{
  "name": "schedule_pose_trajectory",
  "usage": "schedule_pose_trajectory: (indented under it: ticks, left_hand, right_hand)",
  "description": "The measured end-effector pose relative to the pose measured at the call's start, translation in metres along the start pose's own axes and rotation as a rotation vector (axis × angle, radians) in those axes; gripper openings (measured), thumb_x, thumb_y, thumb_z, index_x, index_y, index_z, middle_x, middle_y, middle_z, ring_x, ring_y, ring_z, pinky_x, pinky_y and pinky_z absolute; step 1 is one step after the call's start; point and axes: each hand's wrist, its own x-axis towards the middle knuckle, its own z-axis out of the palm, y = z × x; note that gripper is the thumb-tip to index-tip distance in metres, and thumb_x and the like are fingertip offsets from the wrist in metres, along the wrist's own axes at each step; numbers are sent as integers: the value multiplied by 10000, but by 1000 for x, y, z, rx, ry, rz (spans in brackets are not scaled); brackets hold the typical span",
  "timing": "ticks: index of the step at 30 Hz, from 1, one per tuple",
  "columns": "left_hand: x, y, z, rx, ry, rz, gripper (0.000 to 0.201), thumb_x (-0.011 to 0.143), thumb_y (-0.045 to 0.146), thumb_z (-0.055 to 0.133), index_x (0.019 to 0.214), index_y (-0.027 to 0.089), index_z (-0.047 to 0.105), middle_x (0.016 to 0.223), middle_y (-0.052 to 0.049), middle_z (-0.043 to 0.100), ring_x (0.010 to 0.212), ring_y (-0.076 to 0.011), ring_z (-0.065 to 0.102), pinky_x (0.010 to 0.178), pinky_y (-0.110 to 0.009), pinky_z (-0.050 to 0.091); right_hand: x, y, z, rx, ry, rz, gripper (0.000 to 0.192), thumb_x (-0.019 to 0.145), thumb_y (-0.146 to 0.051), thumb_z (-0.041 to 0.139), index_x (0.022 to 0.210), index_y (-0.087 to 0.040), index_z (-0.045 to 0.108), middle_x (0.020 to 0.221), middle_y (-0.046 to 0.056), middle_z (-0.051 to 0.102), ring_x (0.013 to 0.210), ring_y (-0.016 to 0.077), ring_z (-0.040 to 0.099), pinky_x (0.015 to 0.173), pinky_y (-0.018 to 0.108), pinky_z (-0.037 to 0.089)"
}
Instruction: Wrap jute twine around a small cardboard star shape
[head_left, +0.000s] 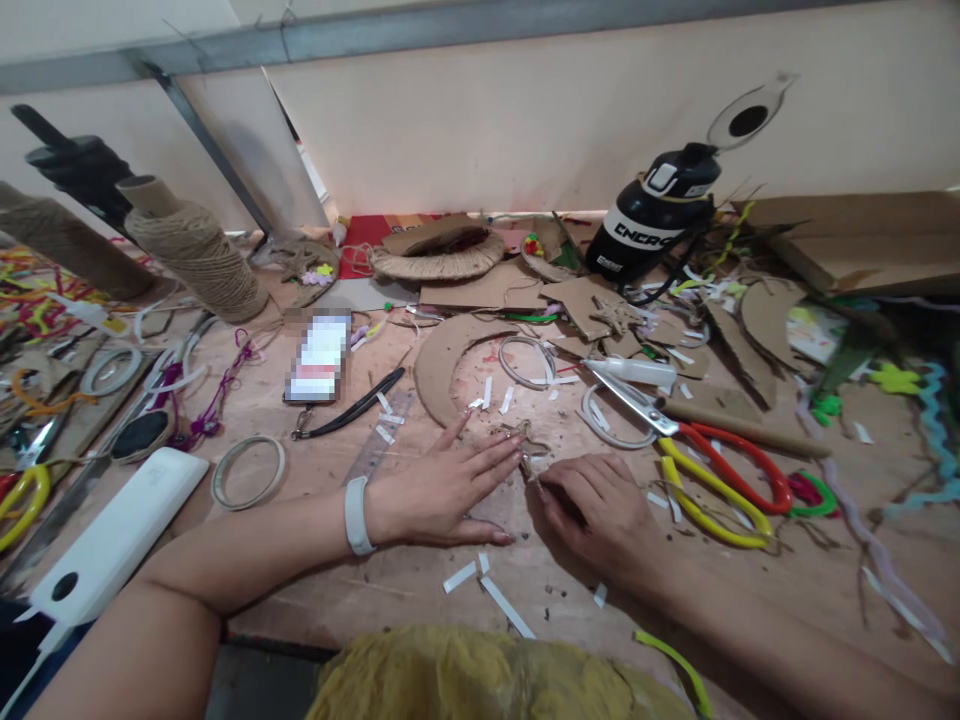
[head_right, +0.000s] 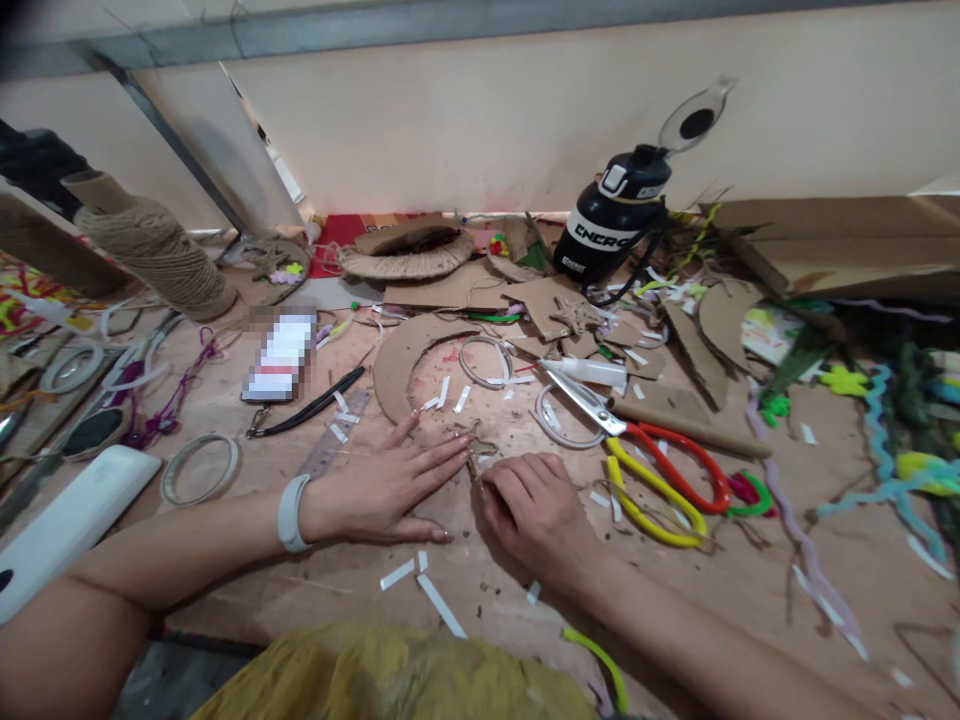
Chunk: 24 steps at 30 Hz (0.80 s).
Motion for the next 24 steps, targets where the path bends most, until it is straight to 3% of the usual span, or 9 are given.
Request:
schedule_pose_trajectory:
  ticks: [2, 7, 16, 24]
  left_hand:
    - [0, 0, 0, -3, 8, 1, 833, 974, 670, 301, 1554, 78, 219, 1626, -166, 217, 1525, -248, 198, 1221, -524, -139]
    - [0, -1, 1, 0, 10, -3, 841, 971, 675, 303, 1552, 73, 221, 1624, -157, 233, 1522, -245, 209, 1220, -510, -150]
    - [0, 0, 1, 23, 4, -1, 838, 977, 669, 286, 1546, 56, 228, 1631, -163, 204, 1526, -240, 191, 1210, -510, -174]
    - [-1, -1, 2, 9, 28, 12, 832, 975, 660, 313, 1563, 84, 193, 1617, -175, 247, 1520, -257, 216, 1228, -560, -79]
  right_hand:
    - [0, 0, 1, -2, 6, 16, 30, 934, -136, 558, 948, -147, 582, 749, 54, 655, 699, 196, 586, 712, 345, 418]
    - [-4, -2, 1, 17, -29, 46, 181, 988, -174, 503, 1121, -97, 599, 776, 67, 659, 714, 193, 604, 698, 317, 466]
    - [0, -1, -11, -5, -80, 84, 133, 1002, -190, 507, 991, -134, 628, 780, 63, 640, 721, 190, 594, 688, 314, 472]
    - [-3, -4, -7, -40, -80, -103, 121, 967, -111, 534, 963, -114, 655, 709, 53, 592, 699, 196, 504, 646, 330, 413]
